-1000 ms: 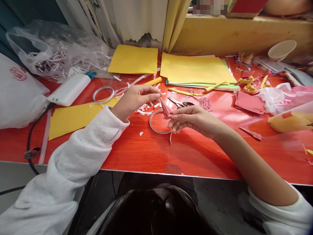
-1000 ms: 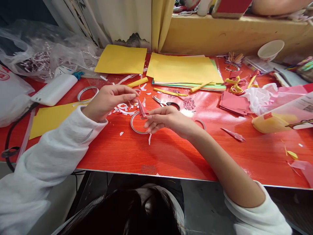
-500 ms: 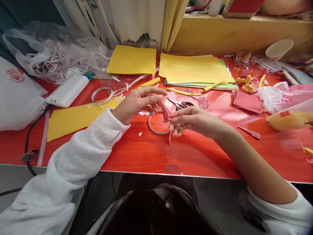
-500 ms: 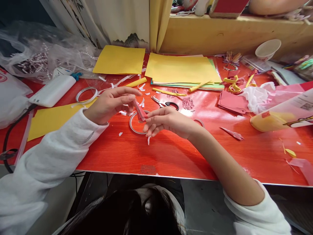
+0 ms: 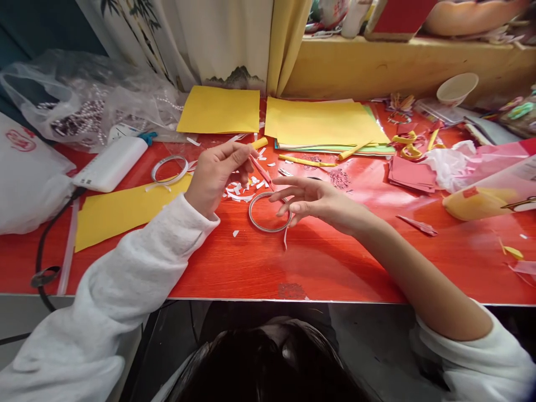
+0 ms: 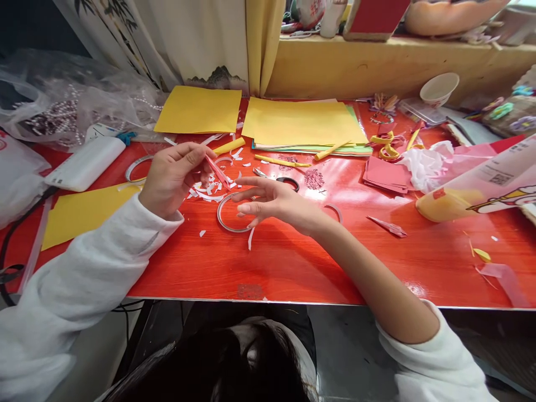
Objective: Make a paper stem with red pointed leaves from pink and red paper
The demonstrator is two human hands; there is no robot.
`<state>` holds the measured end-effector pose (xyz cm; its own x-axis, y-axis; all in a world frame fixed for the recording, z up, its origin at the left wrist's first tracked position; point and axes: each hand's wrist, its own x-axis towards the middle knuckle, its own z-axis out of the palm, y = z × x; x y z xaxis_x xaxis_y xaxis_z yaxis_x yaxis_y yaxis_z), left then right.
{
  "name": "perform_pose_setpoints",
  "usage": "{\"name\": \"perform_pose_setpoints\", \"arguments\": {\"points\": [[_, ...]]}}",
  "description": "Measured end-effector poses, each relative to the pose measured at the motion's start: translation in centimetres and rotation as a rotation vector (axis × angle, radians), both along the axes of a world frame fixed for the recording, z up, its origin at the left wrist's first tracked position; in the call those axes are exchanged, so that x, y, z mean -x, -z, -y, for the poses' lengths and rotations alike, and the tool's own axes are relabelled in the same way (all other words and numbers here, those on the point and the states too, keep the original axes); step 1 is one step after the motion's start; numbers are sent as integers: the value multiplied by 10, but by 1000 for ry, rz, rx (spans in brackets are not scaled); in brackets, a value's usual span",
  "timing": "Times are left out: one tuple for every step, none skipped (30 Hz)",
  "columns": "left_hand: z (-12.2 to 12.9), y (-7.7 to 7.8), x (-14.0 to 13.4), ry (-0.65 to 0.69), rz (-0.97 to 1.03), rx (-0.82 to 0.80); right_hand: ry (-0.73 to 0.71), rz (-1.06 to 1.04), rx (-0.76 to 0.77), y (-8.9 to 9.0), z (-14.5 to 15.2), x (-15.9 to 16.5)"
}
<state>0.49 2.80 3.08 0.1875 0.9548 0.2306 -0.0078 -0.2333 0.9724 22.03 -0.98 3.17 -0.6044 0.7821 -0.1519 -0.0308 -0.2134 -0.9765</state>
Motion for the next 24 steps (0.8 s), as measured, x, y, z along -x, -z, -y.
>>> {"name": "perform_pose_setpoints", "arguments": {"points": [[4, 1, -4, 17, 0, -27, 34, 7, -25, 0, 2, 3], [8, 3, -8, 32, 8, -62, 64, 15, -53, 1, 4, 6], [13, 5, -12, 21, -10, -97, 90, 28, -86, 2, 7, 8], [17, 7, -16, 8, -44, -127, 112, 47, -129, 2, 9, 10], [21, 8, -19, -5, -72, -163, 132, 82, -184, 3, 10, 11], [24, 9, -21, -24, -97, -203, 151, 134, -249, 3, 11, 11], [26, 10, -22, -39, -120, -239, 164, 199, -315, 3, 11, 10], [27, 10, -22, -44, -142, -267, 167, 268, -374, 2, 11, 8], [27, 10, -22, -38, -161, -281, 162, 335, -424, 0, 10, 6], [27, 10, -21, -23, -174, -282, 148, 384, -453, -3, 9, 2], [27, 9, -21, -1, -183, -272, 131, 417, -469, -6, 7, -2], [27, 9, -21, 22, -189, -254, 133, 433, -486, -10, 5, -6], [27, 9, -21, 39, -194, -236, 161, 452, -503, -15, 4, -11], [27, 10, -21, 50, -201, -218, 197, 480, -535, -18, 2, -17], [27, 10, -22, 54, -205, -197, 242, 532, -579, -22, -1, -25], [27, 11, -22, 51, -204, -172, 300, 613, -634, -24, -3, -33], [26, 11, -23, 35, -192, -144, 382, 693, -698, -26, -5, -42], [25, 12, -22, 14, -171, -115, 465, 761, -767, -28, -8, -52], [23, 12, -21, -20, -143, -91, 526, 818, -811, -29, -10, -63], [21, 13, -20, -58, -117, -70, 550, 857, -789, -30, -12, -74], [19, 13, -19, -87, -97, -53, 598, 861, -745, -31, -13, -85], [17, 14, -18, -117, -83, -44, 701, 867, -721, -31, -12, -95], [16, 14, -17, -128, -79, -38, 755, 892, -697, -31, -9, -104], [15, 15, -17, -127, -85, -38, 805, 927, -706, -30, -5, -111]]}}
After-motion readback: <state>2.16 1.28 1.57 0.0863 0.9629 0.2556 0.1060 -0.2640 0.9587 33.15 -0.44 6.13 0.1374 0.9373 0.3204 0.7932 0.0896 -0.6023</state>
